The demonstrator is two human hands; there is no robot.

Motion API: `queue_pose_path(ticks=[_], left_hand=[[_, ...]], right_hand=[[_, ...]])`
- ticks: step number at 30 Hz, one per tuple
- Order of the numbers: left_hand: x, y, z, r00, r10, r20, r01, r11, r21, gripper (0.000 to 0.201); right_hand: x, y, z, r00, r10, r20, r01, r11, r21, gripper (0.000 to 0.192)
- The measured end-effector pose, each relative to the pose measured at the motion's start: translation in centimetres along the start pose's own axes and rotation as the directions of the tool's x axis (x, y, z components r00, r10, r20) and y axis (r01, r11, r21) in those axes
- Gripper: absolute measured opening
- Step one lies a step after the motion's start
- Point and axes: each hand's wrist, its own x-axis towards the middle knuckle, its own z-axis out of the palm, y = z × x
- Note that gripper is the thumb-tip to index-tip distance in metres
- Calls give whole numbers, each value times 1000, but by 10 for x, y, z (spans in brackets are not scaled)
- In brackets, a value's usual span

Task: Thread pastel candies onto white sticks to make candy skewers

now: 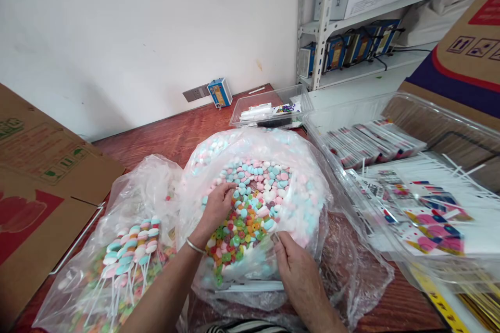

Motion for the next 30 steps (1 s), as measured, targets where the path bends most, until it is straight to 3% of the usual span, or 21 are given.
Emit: queue_pose_path(ticks=[5,8,12,22,26,30], left_hand=[[39,-19,-2,982,35,186,-90,950,298,20],[43,-22,3,967,24,252,-133,896,424,24],[43,-23,5,964,19,264,-162,831,532,22],[41,-16,-2,959,102,263,-236,803,548,18],[44,-4,7,964,147,220,-243,819,519,22],[39,0,20,957,141,253,-257,817,516,23]], right_hand=[[-1,9,4,999,43,11,-43,999,28,33],[-1,11,8,999,40,25,-41,998,48,35],[0,13,9,999,21,25,-23,998,63,35],[0,16,11,1000,4,-6,-3,996,88,35],[0,17,11,1000,1,-11,0,995,99,34],[1,17,12,1000,2,-4,-1,993,115,35]])
